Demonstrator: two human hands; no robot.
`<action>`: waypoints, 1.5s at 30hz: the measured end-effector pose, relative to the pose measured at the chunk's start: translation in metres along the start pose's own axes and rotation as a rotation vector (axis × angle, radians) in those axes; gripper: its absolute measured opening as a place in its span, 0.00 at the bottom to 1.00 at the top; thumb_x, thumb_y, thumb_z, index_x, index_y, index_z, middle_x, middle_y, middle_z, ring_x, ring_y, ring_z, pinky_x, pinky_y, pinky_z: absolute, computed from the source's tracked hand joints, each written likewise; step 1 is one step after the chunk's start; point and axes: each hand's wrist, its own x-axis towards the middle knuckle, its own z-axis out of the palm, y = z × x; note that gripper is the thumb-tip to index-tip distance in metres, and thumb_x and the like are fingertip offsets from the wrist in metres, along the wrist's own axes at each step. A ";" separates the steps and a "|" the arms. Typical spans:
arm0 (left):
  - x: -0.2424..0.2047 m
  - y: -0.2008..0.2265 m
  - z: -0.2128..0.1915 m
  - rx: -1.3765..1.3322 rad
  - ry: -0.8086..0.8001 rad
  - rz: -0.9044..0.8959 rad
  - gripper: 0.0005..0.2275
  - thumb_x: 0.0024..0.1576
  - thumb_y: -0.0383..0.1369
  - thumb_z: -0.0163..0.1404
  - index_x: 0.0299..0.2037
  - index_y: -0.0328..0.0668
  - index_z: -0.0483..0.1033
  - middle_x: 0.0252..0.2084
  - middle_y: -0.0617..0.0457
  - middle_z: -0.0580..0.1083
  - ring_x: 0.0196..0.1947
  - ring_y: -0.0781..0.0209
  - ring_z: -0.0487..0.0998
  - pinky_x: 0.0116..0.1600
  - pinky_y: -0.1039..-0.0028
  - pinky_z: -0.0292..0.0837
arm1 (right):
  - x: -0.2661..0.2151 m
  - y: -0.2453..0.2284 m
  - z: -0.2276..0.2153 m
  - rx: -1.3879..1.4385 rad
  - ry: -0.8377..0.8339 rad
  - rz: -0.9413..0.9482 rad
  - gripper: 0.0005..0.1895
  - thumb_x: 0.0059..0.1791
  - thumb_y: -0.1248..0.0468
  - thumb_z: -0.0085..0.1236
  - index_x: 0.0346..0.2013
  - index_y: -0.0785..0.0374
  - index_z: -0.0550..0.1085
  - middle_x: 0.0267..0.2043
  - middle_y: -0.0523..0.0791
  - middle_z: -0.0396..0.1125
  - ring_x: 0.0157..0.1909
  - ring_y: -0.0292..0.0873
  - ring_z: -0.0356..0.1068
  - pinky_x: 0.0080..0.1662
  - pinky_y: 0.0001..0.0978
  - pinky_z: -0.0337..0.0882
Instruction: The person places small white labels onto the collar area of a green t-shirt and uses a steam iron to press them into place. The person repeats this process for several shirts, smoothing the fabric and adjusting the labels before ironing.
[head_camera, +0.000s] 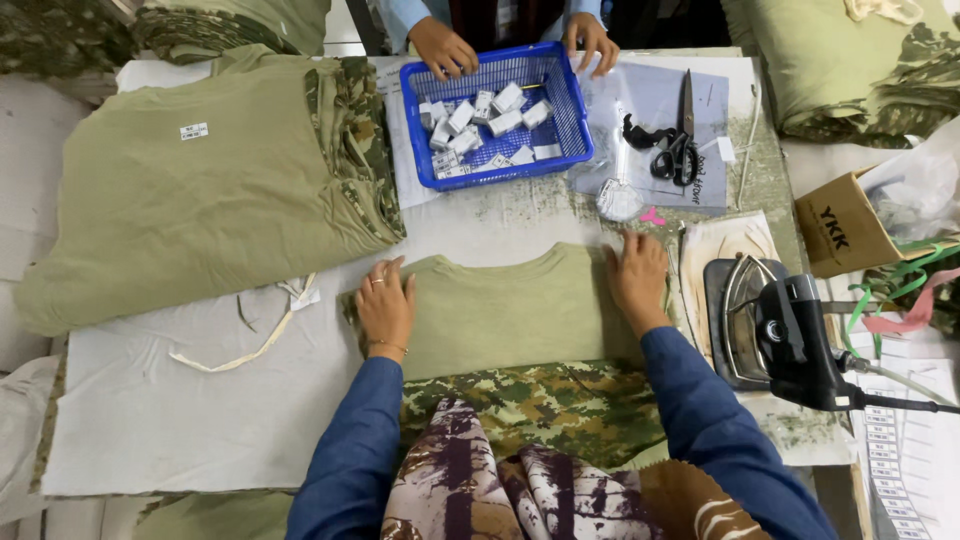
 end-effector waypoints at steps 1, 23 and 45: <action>-0.006 0.012 -0.016 0.002 -0.001 -0.001 0.15 0.59 0.45 0.49 0.54 0.58 0.70 0.49 0.57 0.71 0.43 0.60 0.75 0.43 0.70 0.73 | -0.008 -0.002 -0.006 0.002 -0.001 -0.001 0.20 0.49 0.47 0.57 0.51 0.52 0.70 0.37 0.44 0.63 0.41 0.48 0.67 0.41 0.40 0.66; -0.053 0.047 -0.010 -0.147 -0.328 0.047 0.27 0.62 0.55 0.32 0.71 0.65 0.51 0.73 0.48 0.53 0.72 0.50 0.50 0.64 0.35 0.37 | 0.134 0.037 0.056 -0.029 -0.629 0.027 0.17 0.45 0.51 0.62 0.49 0.40 0.75 0.43 0.41 0.72 0.46 0.49 0.74 0.46 0.47 0.71; -0.044 0.064 -0.059 -0.441 -0.321 0.097 0.26 0.60 0.47 0.43 0.68 0.51 0.58 0.65 0.48 0.61 0.67 0.49 0.58 0.67 0.45 0.49 | 0.055 -0.066 -0.095 0.929 -0.292 0.218 0.14 0.46 0.67 0.65 0.44 0.64 0.74 0.37 0.54 0.67 0.41 0.57 0.73 0.43 0.41 0.74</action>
